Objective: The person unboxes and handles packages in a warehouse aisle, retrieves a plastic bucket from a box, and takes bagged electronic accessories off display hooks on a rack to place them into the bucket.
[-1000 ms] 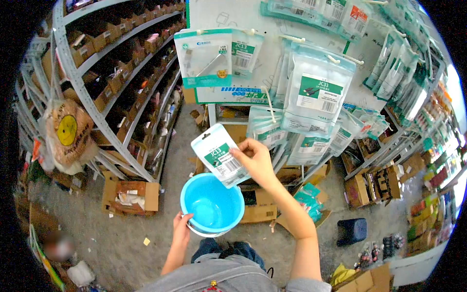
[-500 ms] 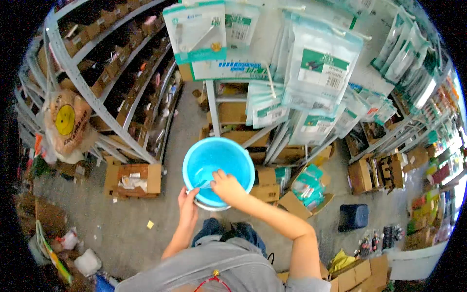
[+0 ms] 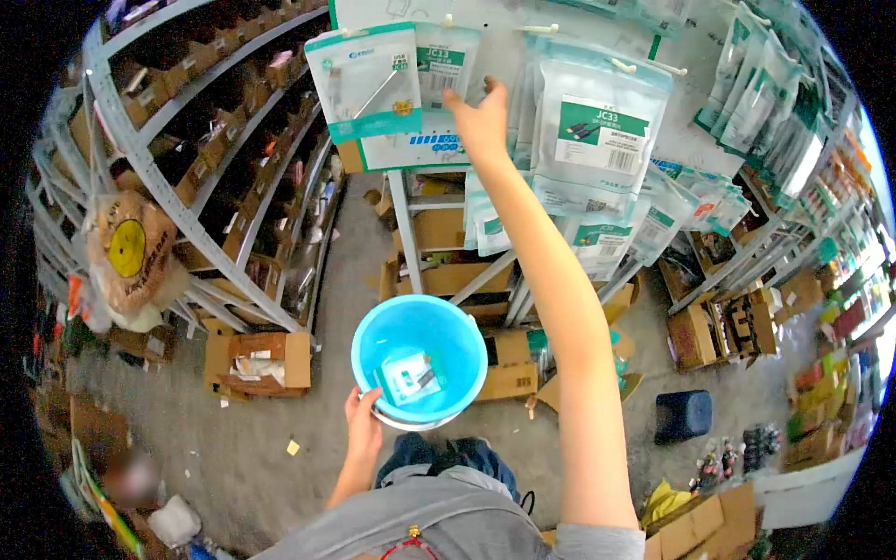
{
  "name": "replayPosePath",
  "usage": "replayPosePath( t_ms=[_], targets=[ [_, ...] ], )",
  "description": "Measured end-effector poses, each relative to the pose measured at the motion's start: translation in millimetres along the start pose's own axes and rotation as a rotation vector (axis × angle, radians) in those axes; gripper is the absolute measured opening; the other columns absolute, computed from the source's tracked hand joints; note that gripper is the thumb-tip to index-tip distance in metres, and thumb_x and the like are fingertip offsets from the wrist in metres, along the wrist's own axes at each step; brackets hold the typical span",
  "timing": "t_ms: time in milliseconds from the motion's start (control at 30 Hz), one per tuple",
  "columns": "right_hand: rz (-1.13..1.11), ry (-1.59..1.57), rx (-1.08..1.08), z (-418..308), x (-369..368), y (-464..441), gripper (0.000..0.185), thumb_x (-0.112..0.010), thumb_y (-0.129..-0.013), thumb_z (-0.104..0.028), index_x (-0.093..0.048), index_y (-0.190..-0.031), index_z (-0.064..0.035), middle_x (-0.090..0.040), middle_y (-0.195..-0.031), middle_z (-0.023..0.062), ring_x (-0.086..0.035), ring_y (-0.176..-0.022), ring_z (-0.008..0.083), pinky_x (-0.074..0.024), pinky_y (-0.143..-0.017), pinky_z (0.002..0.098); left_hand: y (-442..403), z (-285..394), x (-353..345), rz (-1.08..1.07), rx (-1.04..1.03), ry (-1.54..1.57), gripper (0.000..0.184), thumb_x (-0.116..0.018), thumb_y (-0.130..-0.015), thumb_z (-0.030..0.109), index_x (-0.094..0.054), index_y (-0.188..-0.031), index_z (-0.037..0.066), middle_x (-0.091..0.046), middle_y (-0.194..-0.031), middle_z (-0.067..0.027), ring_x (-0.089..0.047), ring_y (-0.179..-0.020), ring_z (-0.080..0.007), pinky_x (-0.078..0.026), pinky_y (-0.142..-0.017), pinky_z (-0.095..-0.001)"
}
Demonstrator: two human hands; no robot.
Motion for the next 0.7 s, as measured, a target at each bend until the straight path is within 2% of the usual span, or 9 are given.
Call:
replayPosePath(
  t_ms=[100, 133, 233, 267, 300, 367, 400, 533, 700],
  targets=[
    [-0.112, 0.009, -0.037, 13, -15, -15, 0.054, -0.066, -0.063, -0.027, -0.046, -0.1, 0.0066, -0.053, -0.093, 0.0177, -0.051, -0.085, 0.0247, -0.0391, -0.075, 0.0312, 2, -3, 10, -0.007, 0.014, 0.009, 0.018, -0.057, -0.068, 0.001, -0.046, -0.082, 0.003, -0.054, -0.078, -0.0049, -0.051, -0.07, -0.0105, -0.041, -0.059, -0.0215],
    [-0.128, 0.0, -0.074, 15, -17, -16, 0.041, -0.066, -0.063, -0.026, -0.054, -0.087, 0.0049, -0.058, -0.078, 0.0129, -0.054, -0.072, 0.0204, -0.0408, -0.066, 0.0297, 2, -2, 11, -0.001, -0.021, 0.009, 0.018, -0.057, -0.067, 0.002, -0.046, -0.081, 0.004, -0.054, -0.076, -0.0041, -0.051, -0.067, -0.0096, -0.04, -0.055, -0.0205],
    [-0.182, 0.035, -0.152, 18, -19, -14, 0.036, -0.067, -0.062, -0.026, -0.057, -0.077, 0.0048, -0.058, -0.068, 0.0103, -0.053, -0.062, 0.0171, -0.0408, -0.06, 0.0276, 1, -4, 21, 0.014, -0.01, -0.025, 0.018, -0.058, -0.067, 0.003, -0.046, -0.08, 0.005, -0.053, -0.073, -0.0029, -0.05, -0.062, -0.0084, -0.038, -0.05, -0.0197],
    [-0.158, -0.069, -0.155, 21, -21, -13, 0.03, -0.065, -0.065, -0.023, -0.056, -0.074, 0.0049, -0.056, -0.064, 0.0081, -0.051, -0.058, 0.0138, -0.0398, -0.057, 0.0252, 1, -5, 24, 0.032, -0.002, -0.045, 0.018, -0.059, -0.067, 0.004, -0.046, -0.079, 0.006, -0.053, -0.07, -0.0019, -0.049, -0.058, -0.0079, -0.037, -0.048, -0.02],
    [-0.159, -0.069, -0.15, 18, -19, -13, 0.03, -0.065, -0.065, -0.023, -0.056, -0.074, 0.0049, -0.056, -0.064, 0.0081, -0.051, -0.058, 0.0138, -0.0398, -0.057, 0.0252, 3, -3, 24, 0.03, -0.004, -0.041, 0.018, -0.059, -0.067, 0.004, -0.046, -0.079, 0.006, -0.053, -0.07, -0.0019, -0.049, -0.058, -0.0079, -0.037, -0.048, -0.02],
    [-0.122, -0.272, -0.086, 7, -8, -9, 0.023, -0.062, -0.068, -0.018, -0.056, -0.073, 0.0038, -0.055, -0.063, 0.0047, -0.047, -0.057, 0.0096, -0.0381, -0.054, 0.0223, 8, 1, 24, 0.05, 0.026, -0.083, 0.017, -0.057, -0.068, 0.006, -0.046, -0.08, 0.003, -0.051, -0.074, -0.0032, -0.05, -0.067, -0.0115, -0.041, -0.058, -0.0241],
    [-0.111, -0.312, -0.04, 0, -3, -7, 0.018, -0.058, -0.073, -0.015, -0.054, -0.076, 0.0026, -0.053, -0.062, 0.0025, -0.044, -0.055, 0.0063, -0.0344, -0.05, 0.0196, 5, -1, 28, 0.052, 0.014, -0.085, 0.018, -0.057, -0.068, 0.006, -0.046, -0.082, 0.004, -0.051, -0.074, -0.0029, -0.049, -0.065, -0.0111, -0.04, -0.054, -0.0238],
    [-0.109, -0.393, 0.0, -16, 19, -2, 0.019, -0.052, -0.079, -0.018, -0.048, -0.085, -0.0001, -0.053, -0.062, 0.0034, -0.041, -0.054, 0.004, -0.0286, -0.045, 0.018, 0, -6, 37, 0.042, 0.017, -0.108, 0.02, -0.057, -0.068, 0.007, -0.046, -0.084, 0.004, -0.05, -0.076, -0.0031, -0.049, -0.064, -0.0104, -0.039, -0.051, -0.0229],
    [-0.156, -0.418, -0.046, -35, 41, 1, 0.021, -0.051, -0.08, -0.019, -0.049, -0.087, 0.0001, -0.057, -0.068, 0.0064, -0.045, -0.058, 0.0059, -0.0336, -0.051, 0.0186, 4, -1, 26, 0.043, 0.045, -0.142, 0.019, -0.057, -0.068, 0.007, -0.047, -0.084, 0.004, -0.051, -0.074, -0.0024, -0.048, -0.062, -0.0098, -0.038, -0.049, -0.0212]
  ],
)
Point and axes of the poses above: each hand's wrist, its own y-axis away from the middle knuckle, its own x-axis out of the back of the hand, z = x × y, the point moved 7 cm from there along -y, towards the middle knuckle
